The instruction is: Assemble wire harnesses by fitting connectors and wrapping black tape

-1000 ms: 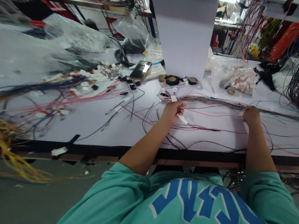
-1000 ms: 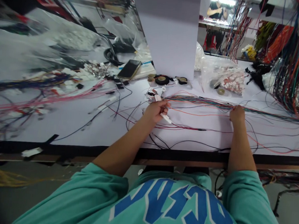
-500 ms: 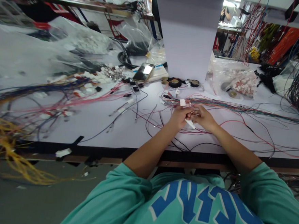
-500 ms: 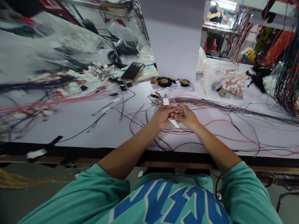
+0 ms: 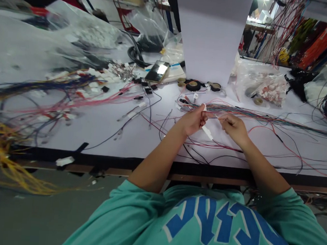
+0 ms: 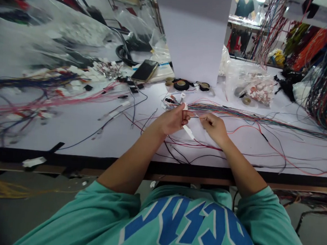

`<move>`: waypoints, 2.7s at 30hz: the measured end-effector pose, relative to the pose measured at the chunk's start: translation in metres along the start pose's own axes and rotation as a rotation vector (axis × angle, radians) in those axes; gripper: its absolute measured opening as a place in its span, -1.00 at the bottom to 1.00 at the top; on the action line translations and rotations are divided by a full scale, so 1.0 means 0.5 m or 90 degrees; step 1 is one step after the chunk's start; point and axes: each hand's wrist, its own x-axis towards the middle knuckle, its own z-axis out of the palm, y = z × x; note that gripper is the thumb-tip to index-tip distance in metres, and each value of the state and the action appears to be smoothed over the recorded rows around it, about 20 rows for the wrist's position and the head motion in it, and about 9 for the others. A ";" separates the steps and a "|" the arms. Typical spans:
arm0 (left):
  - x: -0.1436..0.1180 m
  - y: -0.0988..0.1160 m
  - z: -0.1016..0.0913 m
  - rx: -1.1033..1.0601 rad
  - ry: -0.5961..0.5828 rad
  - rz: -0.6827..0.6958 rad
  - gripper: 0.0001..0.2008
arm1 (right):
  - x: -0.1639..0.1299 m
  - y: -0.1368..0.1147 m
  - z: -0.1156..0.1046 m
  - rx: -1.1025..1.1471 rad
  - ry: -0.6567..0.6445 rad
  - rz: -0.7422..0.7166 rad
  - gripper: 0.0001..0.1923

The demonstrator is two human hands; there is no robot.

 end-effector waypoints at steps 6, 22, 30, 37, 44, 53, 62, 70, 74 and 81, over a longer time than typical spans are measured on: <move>-0.012 -0.017 0.020 -0.073 -0.071 -0.022 -0.70 | -0.012 -0.019 0.021 0.058 0.073 -0.030 -0.87; -0.008 -0.016 0.009 -0.098 -0.079 -0.017 -0.72 | -0.016 -0.015 0.025 0.036 0.120 -0.007 -0.84; 0.007 -0.035 0.017 -0.052 0.098 0.093 -0.84 | -0.021 -0.009 0.036 -0.011 0.078 -0.032 -0.82; 0.006 -0.032 0.015 0.029 0.117 0.149 -0.81 | -0.026 -0.004 0.048 -0.114 0.035 -0.006 -0.83; 0.001 -0.025 0.016 0.002 0.038 0.077 -0.75 | -0.025 0.002 0.047 -0.088 0.111 -0.019 -0.82; 0.005 -0.042 0.021 0.025 -0.036 0.101 -0.73 | -0.031 0.004 0.047 -0.155 0.141 -0.050 -0.81; 0.007 -0.054 0.021 0.039 -0.001 0.161 -0.69 | -0.005 0.005 0.020 -0.104 0.013 -0.058 -0.81; 0.004 -0.065 0.030 0.075 0.037 0.179 -0.75 | -0.013 0.006 0.029 -0.208 0.015 -0.054 -0.79; 0.002 -0.065 0.033 0.085 0.046 0.175 -0.74 | -0.010 0.014 0.032 -0.216 -0.012 -0.045 -0.81; 0.002 -0.026 0.017 0.087 0.041 0.162 -0.76 | 0.003 0.008 0.011 -0.142 -0.163 -0.009 -0.70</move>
